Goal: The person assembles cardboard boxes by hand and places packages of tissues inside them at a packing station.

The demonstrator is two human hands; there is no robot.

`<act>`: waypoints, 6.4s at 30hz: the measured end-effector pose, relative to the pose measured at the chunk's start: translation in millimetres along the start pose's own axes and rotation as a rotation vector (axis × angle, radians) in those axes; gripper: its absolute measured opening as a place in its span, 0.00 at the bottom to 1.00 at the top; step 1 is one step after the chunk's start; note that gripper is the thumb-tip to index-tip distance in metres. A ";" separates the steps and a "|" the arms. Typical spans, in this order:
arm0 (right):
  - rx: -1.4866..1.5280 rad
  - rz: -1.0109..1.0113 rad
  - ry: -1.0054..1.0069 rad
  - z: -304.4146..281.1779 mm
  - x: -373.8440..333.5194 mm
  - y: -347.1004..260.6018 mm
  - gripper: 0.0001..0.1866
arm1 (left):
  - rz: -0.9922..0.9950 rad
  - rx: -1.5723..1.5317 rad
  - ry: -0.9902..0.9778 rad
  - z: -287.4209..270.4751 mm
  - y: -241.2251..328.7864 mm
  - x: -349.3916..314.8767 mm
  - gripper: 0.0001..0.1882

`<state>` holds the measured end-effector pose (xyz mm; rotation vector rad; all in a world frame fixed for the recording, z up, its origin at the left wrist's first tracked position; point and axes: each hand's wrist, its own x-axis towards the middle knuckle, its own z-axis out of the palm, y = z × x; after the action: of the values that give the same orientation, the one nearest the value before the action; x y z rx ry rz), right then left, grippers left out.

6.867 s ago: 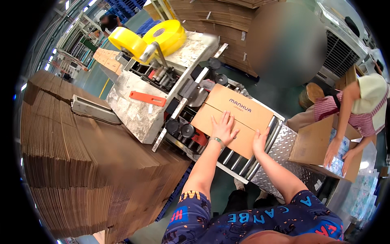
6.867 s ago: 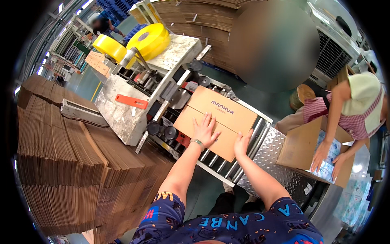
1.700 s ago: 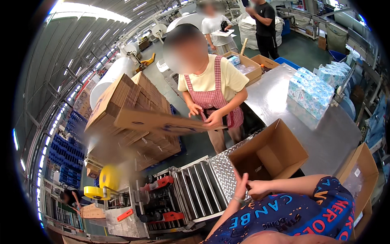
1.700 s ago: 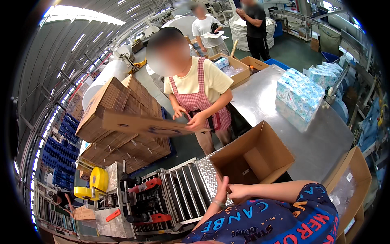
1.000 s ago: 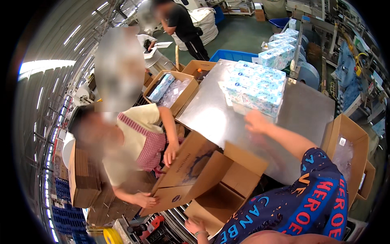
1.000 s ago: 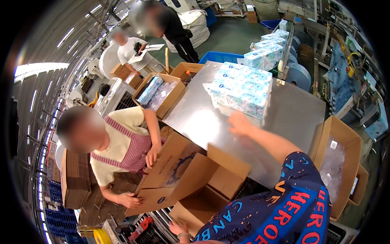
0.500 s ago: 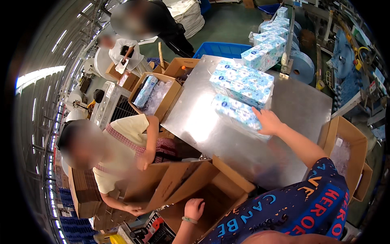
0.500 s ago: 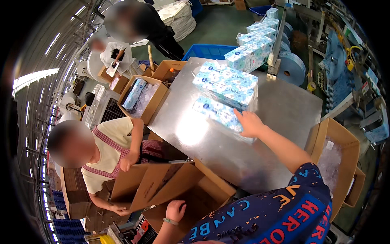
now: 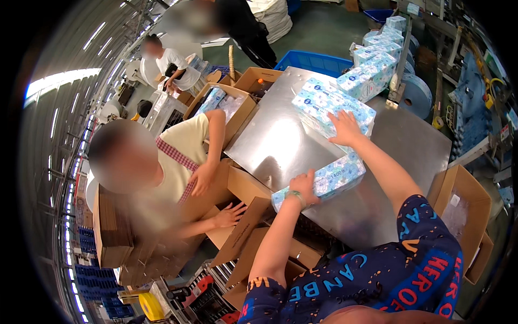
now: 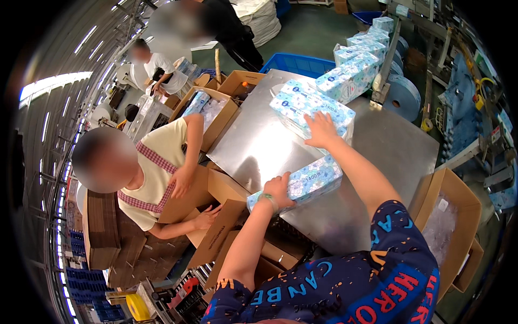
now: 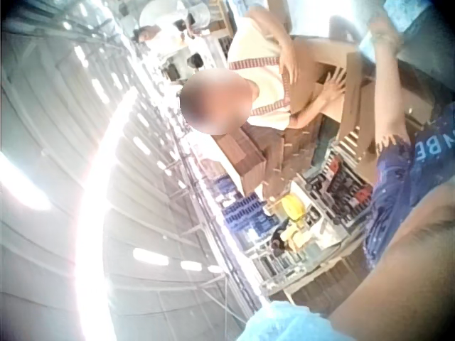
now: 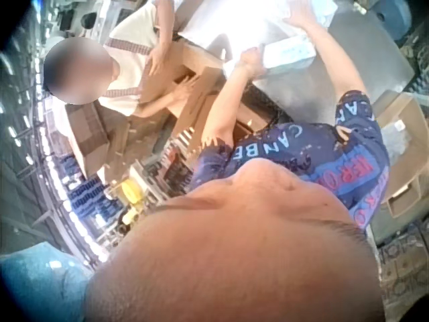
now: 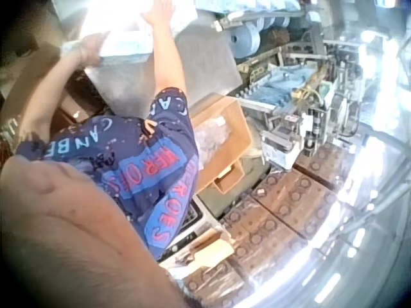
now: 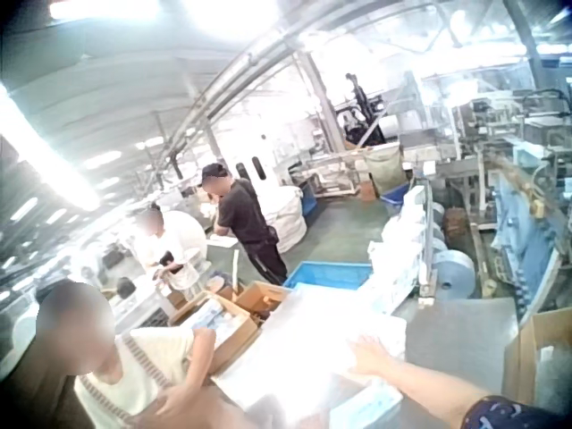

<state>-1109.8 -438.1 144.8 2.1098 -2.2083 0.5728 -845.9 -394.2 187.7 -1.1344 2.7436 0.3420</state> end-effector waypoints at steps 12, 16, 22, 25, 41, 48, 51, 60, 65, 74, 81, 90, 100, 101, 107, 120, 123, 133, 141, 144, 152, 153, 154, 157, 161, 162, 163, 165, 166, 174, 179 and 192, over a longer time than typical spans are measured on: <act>0.066 0.076 -0.170 -38.5 -130.9 0.2 0.43 | 0.282 -0.159 0.389 -129.6 25.4 -207.2 0.42; -0.160 0.223 -0.478 -91.0 -199.0 -15.0 0.59 | -0.054 -1.048 0.554 -80.3 -21.9 -330.0 0.44; -0.045 0.259 -0.400 -74.1 -203.9 -27.3 0.67 | -0.494 -0.690 0.554 56.2 -36.8 -441.3 0.40; -0.046 0.027 -0.258 -72.1 -184.7 -47.7 0.62 | -0.438 -0.427 0.107 118.6 -42.7 -434.4 0.38; 0.187 -1.128 -0.634 15.1 -219.1 -325.3 0.56 | -0.053 -0.596 -0.592 272.3 3.8 -297.7 0.39; -0.336 -0.977 -1.348 195.9 -309.3 -313.2 0.50 | -0.396 -1.116 -0.417 275.6 -22.1 -369.9 0.34; 0.001 -0.781 -1.617 226.1 -259.4 -282.3 0.35 | -0.402 -1.053 -0.261 243.1 -41.6 -349.3 0.31; -0.257 0.176 0.060 -13.8 2.9 -92.7 0.38 | -0.442 -1.228 0.271 185.8 -50.3 -250.7 0.13; -0.078 0.317 -0.275 5.9 -44.8 -16.5 0.59 | -0.089 -0.892 0.394 86.1 -17.8 -136.4 0.12; -0.068 0.182 -0.439 -103.9 -91.0 96.7 0.64 | 0.144 -0.045 0.259 45.5 45.2 -8.6 0.53; -0.240 0.185 -0.405 -94.2 -58.0 159.3 0.66 | 0.381 0.002 0.162 31.0 49.1 16.3 0.35; -0.113 0.061 -0.457 -115.2 -166.1 45.2 0.63 | 0.505 0.140 0.388 -76.2 76.1 -118.1 0.24; -0.035 -0.123 -0.183 -100.4 -161.9 -59.4 0.56 | -0.255 -0.694 0.440 38.7 -9.7 -352.2 0.43; -0.048 -0.165 -0.106 -117.6 -167.1 -74.1 0.56 | -0.270 -0.709 0.377 42.5 -5.5 -366.5 0.43; 0.461 -0.593 0.342 -189.5 -183.2 -221.8 0.54 | -0.256 -0.555 -0.151 249.5 -34.7 -365.1 0.43; 0.371 -1.361 -0.308 162.2 -264.3 -326.5 0.45 | -0.168 -0.644 -0.079 377.9 -6.0 -303.9 0.52; 0.295 -1.257 -0.294 194.0 -270.3 -318.3 0.39 | -0.130 -0.820 -0.252 279.7 -2.0 -295.2 0.47; 0.757 -0.891 -0.288 3.0 -217.6 -259.3 0.15 | -0.161 0.020 0.315 313.0 -79.1 -293.0 0.50; -0.122 0.569 0.448 -59.7 -383.4 131.8 0.24 | -0.373 -0.285 -0.521 274.5 -78.5 -226.4 0.56; -0.317 1.494 0.341 -65.2 -526.9 222.7 0.29 | -0.288 -0.247 -0.586 326.8 -97.7 -196.9 0.57; -0.020 1.686 -0.118 2.8 -615.8 143.1 0.37 | -0.293 -0.333 -0.589 302.2 -107.4 -169.1 0.44; -0.047 1.642 -0.101 -0.3 -620.6 141.9 0.36 | -0.325 -0.394 -0.592 292.8 -102.4 -160.4 0.42; -0.122 1.567 -0.111 -11.6 -623.4 144.0 0.28 | -0.361 -0.452 -0.596 288.5 -95.5 -157.3 0.40; -0.236 1.398 -0.063 -33.5 -604.9 155.5 0.16 | -0.237 -0.487 -0.420 305.3 -98.2 -180.4 0.33; -0.054 1.337 -0.116 -22.9 -623.9 168.5 0.20 | -0.212 -0.611 -0.330 302.3 -89.2 -198.4 0.31; -0.081 1.377 -0.044 -6.8 -635.3 176.1 0.21 | -0.203 -0.643 -0.317 297.8 -86.1 -199.2 0.31; -0.113 1.416 0.024 -1.8 -652.8 183.4 0.21 | -0.203 -0.657 -0.310 292.0 -82.6 -202.0 0.30; 0.129 1.420 -0.263 -12.2 -631.9 161.6 0.17 | -0.245 -0.677 -0.302 290.1 -84.6 -214.9 0.29; 0.118 1.446 -0.260 -21.6 -615.2 149.3 0.15 | -0.269 -0.697 -0.291 290.1 -85.8 -224.3 0.28; 0.243 1.526 -0.159 -131.2 -587.2 145.5 0.09 | -0.318 -0.710 -0.267 273.0 -91.8 -263.2 0.26; 0.553 1.437 0.181 -178.3 -540.0 144.0 0.08 | -0.236 -0.870 -0.120 249.7 -81.0 -265.2 0.24; 1.239 0.390 -0.458 -93.8 -265.5 -154.4 0.12 | -0.261 -2.067 0.055 65.5 80.7 -187.8 0.25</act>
<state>-960.4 -158.5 196.1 2.3212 -2.9664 2.1279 -767.9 -194.4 179.4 -1.4004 1.2702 3.2254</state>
